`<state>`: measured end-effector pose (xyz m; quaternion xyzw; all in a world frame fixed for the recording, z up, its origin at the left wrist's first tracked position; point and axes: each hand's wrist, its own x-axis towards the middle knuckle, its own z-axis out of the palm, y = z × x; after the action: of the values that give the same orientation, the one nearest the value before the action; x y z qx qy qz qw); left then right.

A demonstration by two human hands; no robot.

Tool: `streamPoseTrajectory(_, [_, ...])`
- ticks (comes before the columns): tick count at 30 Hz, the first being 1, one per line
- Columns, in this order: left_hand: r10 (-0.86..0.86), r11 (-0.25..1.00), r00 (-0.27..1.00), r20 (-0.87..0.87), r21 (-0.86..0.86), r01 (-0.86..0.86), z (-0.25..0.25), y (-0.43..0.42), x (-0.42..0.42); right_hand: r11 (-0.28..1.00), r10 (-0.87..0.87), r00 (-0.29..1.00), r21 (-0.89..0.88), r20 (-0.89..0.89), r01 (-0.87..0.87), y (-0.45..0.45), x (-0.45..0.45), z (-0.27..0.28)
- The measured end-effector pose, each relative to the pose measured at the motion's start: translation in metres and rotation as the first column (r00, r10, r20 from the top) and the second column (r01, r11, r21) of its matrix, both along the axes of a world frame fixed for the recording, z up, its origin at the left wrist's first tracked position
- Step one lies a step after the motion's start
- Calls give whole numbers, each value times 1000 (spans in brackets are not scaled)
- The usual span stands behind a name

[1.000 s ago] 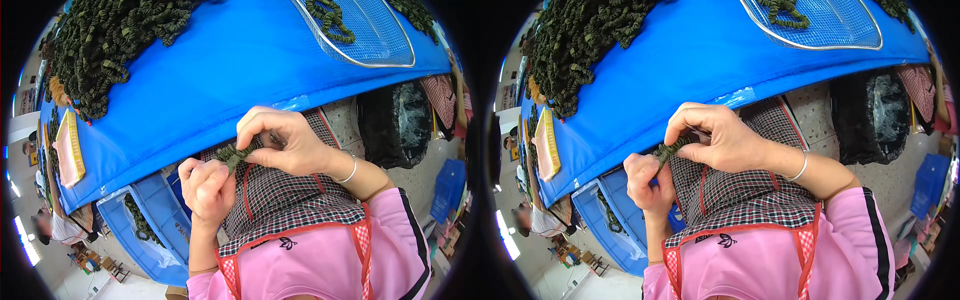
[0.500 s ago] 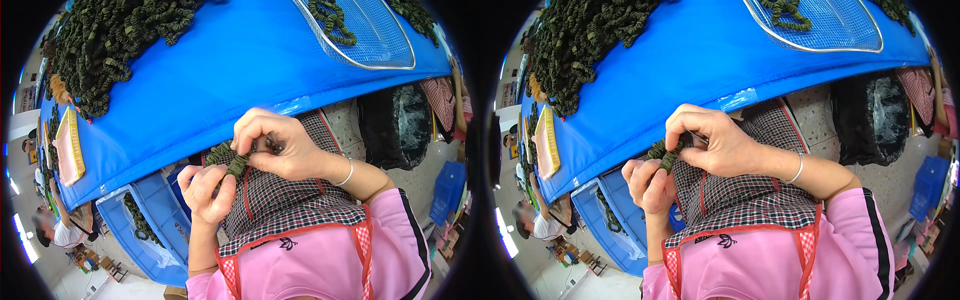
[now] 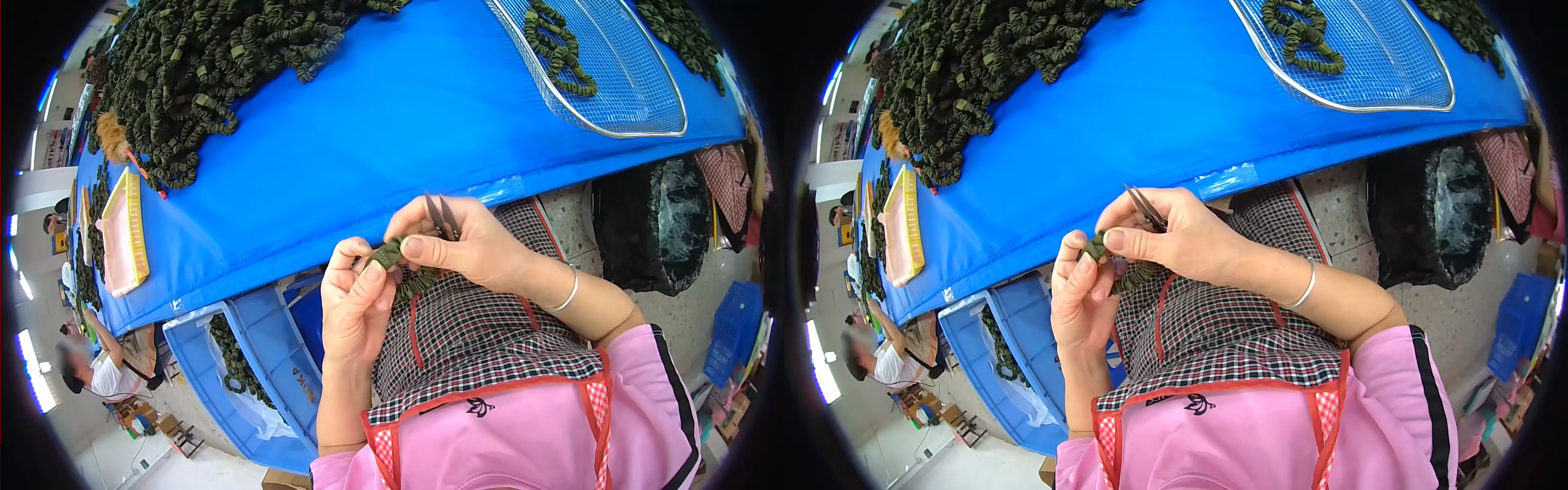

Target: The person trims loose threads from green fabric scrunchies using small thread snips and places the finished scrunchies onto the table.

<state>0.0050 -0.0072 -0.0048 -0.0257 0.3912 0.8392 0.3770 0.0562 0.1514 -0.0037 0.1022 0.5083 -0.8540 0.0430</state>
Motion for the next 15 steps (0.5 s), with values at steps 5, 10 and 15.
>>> streamPoseTrajectory(5, [123, 986, 988, -94, -104, -132, 2, -23, -6, 942, -19, 999, 334, -40, 31, -4, -4, 7])
streamPoseTrajectory(10, [146, 81, 423, -894, -415, -906, 28, -151, -51, 829, -230, 949, 467, -216, 307, 20, -20, 5])
streamPoseTrajectory(15, [-532, -555, 587, -610, -273, -786, 35, -208, -48, 572, -257, 888, 681, -381, 457, 47, -43, -9])
